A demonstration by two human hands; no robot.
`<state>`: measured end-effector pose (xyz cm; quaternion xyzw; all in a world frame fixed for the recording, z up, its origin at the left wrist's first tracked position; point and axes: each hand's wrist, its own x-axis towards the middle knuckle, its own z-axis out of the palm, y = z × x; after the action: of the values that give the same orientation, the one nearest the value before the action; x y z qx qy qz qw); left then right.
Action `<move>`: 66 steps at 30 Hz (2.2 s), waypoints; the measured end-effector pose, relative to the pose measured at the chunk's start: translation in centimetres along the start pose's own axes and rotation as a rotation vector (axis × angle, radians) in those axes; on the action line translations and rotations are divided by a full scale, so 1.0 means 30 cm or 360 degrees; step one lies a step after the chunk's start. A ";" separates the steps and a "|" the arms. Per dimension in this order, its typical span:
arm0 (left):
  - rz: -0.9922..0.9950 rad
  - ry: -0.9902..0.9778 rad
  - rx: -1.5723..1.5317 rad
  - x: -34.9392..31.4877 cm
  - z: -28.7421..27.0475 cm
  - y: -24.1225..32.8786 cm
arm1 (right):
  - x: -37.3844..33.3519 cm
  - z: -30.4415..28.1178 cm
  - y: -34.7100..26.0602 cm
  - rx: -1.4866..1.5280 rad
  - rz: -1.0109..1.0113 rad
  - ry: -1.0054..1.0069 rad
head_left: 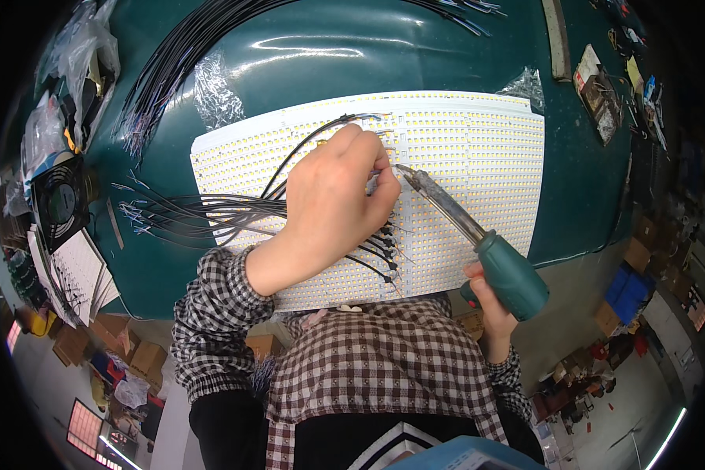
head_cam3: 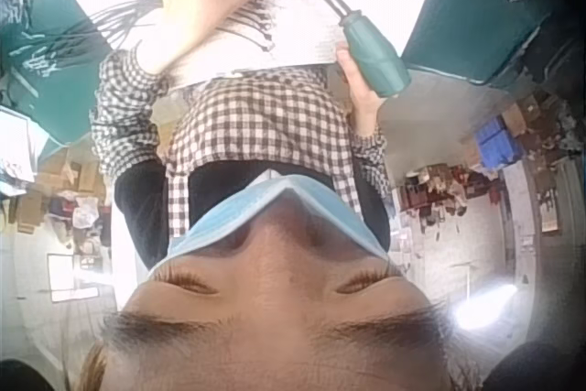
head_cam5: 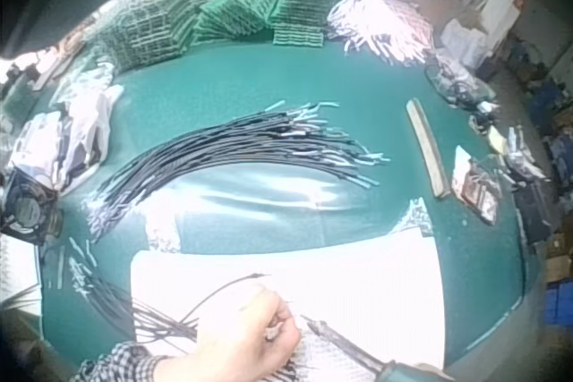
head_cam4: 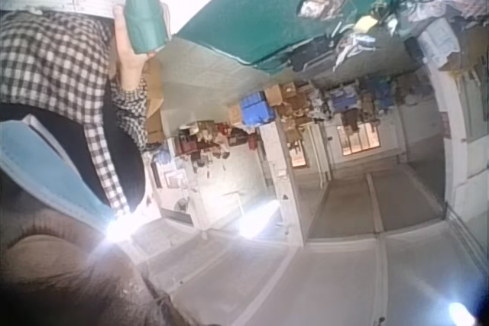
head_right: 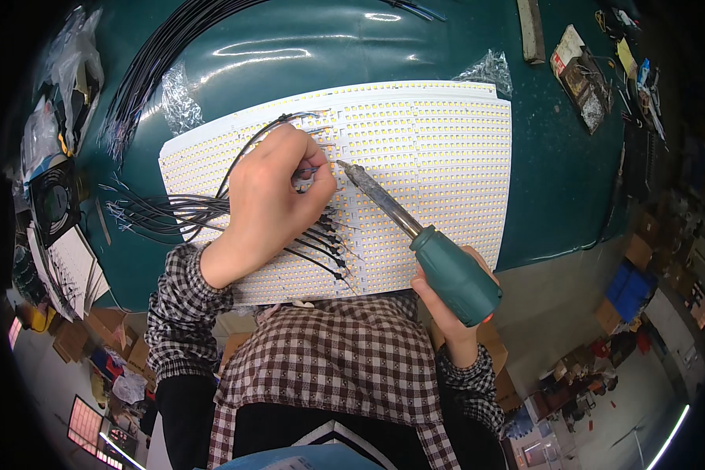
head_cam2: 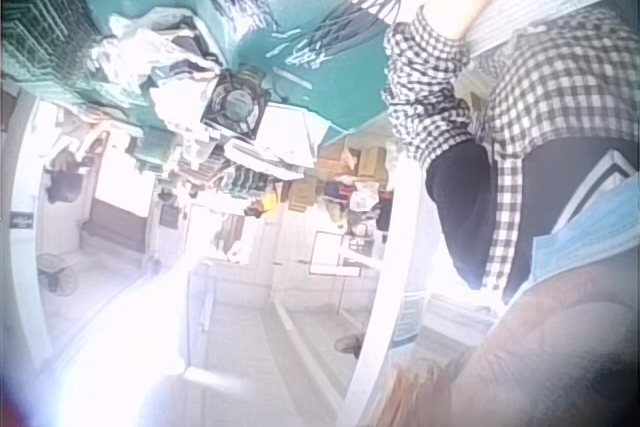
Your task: The person uses a soldering iron to attach black wires to a large LED panel. They hold the wires in place with one hand while applying the soldering iron with the other, working methodically across the surface of the panel.
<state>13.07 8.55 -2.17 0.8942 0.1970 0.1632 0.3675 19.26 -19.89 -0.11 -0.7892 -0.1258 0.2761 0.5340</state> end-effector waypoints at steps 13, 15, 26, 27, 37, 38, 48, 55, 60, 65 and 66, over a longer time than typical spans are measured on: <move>-0.0056 -0.0056 0.0055 0.006 -0.013 0.012 | -0.001 -0.018 0.020 0.0056 -0.0161 -0.0029; -0.0023 -0.0030 0.0009 0.005 -0.005 0.007 | -0.005 -0.018 0.020 0.0070 -0.0168 -0.0016; 0.0007 -0.0171 0.0000 -0.098 -0.128 0.036 | 0.003 -0.012 -0.052 0.0126 0.0012 0.0058; -0.0014 -0.0166 0.0052 -0.103 -0.133 0.049 | 0.003 -0.014 -0.048 0.0130 0.0008 0.0065; 0.0364 -0.0247 0.0331 -0.044 -0.122 0.054 | -0.012 -0.025 -0.020 0.0192 -0.0158 0.0089; 0.0388 -0.0307 0.0263 -0.038 -0.111 0.044 | -0.014 -0.028 -0.019 0.0205 -0.0139 0.0088; 0.0323 -0.0312 0.0156 -0.025 -0.097 0.026 | -0.015 -0.026 -0.026 0.0143 -0.0175 0.0115; 0.0033 -0.0254 -0.0267 -0.022 -0.083 0.000 | -0.015 -0.024 -0.005 0.0096 -0.0219 0.0076; 0.0036 -0.0274 -0.0213 -0.014 -0.076 0.003 | -0.020 -0.030 -0.003 0.0089 -0.0185 0.0063; 0.0082 -0.0289 -0.0013 -0.008 -0.059 0.017 | -0.026 -0.026 0.007 0.0100 -0.0174 0.0047; 0.0101 -0.0254 0.0045 -0.008 -0.052 0.018 | -0.026 -0.021 0.003 0.0134 -0.0149 0.0059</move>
<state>12.29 9.01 -0.76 0.9152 0.1409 0.1004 0.3640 18.98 -20.78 0.22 -0.7643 -0.1410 0.2411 0.5813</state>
